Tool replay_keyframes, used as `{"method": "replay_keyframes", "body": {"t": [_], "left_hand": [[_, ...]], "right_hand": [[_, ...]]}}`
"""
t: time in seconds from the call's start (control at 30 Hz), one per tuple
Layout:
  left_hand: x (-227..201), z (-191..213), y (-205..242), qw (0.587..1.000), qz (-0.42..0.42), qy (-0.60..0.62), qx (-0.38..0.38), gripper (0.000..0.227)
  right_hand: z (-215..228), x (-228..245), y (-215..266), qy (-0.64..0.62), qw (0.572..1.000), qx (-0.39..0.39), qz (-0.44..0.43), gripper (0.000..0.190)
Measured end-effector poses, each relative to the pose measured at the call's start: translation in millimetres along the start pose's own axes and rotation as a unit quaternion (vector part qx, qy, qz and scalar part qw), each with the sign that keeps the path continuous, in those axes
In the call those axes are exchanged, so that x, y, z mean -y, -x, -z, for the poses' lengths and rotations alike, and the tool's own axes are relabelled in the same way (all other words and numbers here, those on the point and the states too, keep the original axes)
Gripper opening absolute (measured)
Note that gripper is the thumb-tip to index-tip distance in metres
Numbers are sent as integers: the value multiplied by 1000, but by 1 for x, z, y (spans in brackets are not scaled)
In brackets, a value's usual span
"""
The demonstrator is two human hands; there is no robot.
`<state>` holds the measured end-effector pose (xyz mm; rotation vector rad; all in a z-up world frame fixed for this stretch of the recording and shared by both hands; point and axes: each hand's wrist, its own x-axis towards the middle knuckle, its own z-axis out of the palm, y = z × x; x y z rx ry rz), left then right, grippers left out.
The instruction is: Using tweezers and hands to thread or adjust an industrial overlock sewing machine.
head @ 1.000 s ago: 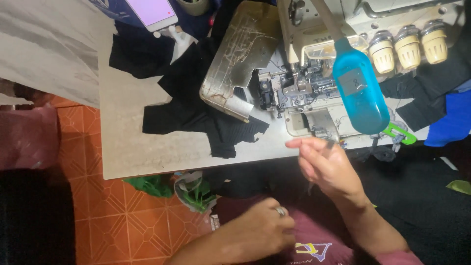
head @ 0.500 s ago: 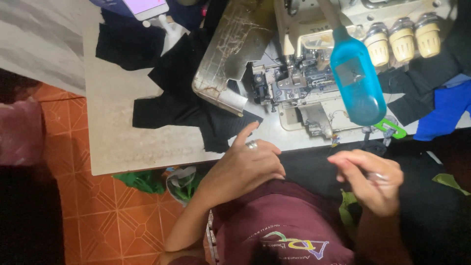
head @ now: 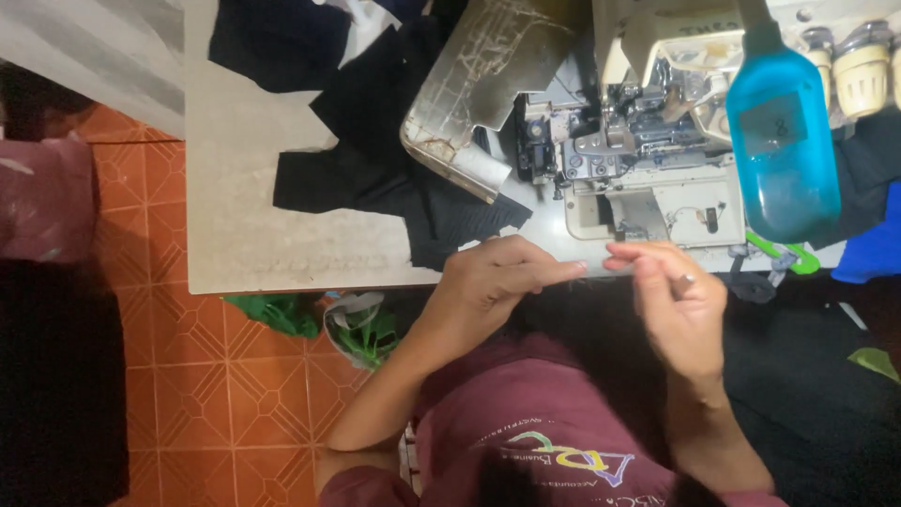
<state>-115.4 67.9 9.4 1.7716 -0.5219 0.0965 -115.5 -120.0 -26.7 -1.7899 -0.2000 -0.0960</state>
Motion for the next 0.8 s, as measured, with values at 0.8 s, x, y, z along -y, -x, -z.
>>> {"method": "replay_keyframes", "body": {"t": [0.8], "left_hand": [[-12, -8, -18, 965, -53, -208, 152, 28]], "right_hand": [[2, 6, -14, 51, 991, 73, 104, 27]]}}
